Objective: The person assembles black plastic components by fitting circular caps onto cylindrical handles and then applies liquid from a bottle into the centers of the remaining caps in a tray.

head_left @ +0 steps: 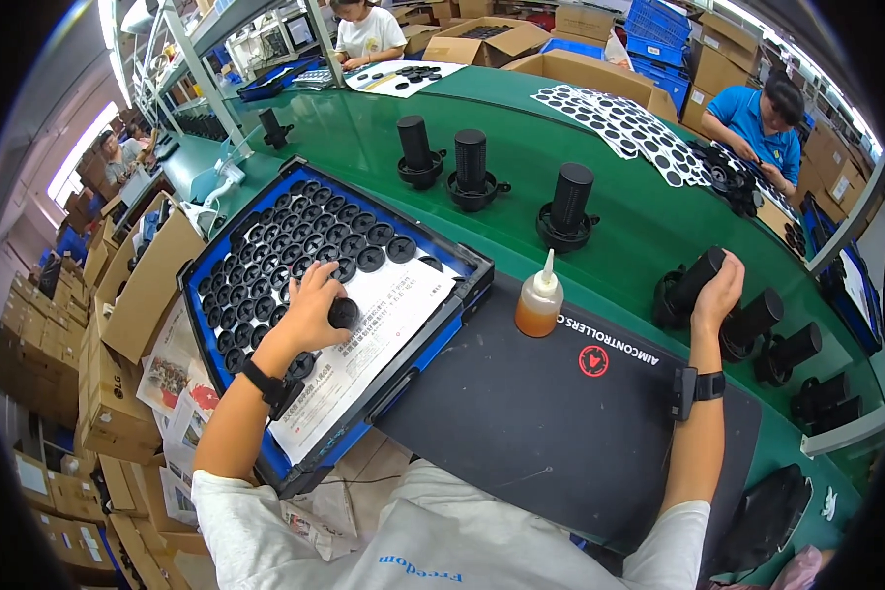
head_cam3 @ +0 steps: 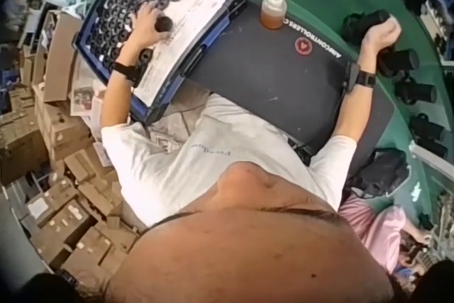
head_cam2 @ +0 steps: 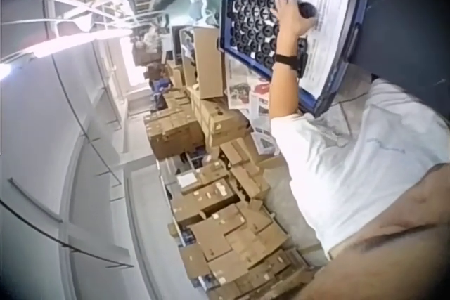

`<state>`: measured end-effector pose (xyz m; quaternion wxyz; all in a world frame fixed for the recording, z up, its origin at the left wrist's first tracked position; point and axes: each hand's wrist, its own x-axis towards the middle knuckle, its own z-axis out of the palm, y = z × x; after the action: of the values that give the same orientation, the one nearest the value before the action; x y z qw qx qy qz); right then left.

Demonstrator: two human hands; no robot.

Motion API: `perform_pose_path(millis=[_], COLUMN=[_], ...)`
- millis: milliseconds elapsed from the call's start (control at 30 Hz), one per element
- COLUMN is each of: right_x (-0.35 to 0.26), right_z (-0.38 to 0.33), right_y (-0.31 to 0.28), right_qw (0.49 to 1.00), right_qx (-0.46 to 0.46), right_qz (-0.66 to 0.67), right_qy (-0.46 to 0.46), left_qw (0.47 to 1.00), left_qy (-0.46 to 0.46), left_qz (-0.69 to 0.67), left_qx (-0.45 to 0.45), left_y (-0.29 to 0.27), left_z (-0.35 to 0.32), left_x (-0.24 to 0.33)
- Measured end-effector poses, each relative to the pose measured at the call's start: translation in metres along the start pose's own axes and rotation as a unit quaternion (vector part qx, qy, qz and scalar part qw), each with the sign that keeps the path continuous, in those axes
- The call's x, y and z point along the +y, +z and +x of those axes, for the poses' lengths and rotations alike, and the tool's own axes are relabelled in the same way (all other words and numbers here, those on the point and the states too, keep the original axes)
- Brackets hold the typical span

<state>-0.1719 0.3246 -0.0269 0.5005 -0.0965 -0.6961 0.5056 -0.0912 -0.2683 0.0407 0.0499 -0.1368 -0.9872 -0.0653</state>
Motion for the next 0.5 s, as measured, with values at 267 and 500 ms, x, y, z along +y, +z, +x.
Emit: perform_pose_path(millis=[267, 500], right_x=[-0.069, -0.113], right_z=[0.005, -0.020], right_y=[-0.012, 0.106], right_qw=[0.995, 0.945], right_qx=[-0.017, -0.247], right_qz=[-0.019, -0.107], right_qy=[-0.099, -0.187], left_qw=[0.920, 0.668], left_qy=[0.015, 0.065], left_qz=[-0.392, -0.728], left_qx=[0.013, -0.138], left_y=[-0.100, -0.029], left_z=[-0.116, -0.175], left_x=[0.050, 0.101])
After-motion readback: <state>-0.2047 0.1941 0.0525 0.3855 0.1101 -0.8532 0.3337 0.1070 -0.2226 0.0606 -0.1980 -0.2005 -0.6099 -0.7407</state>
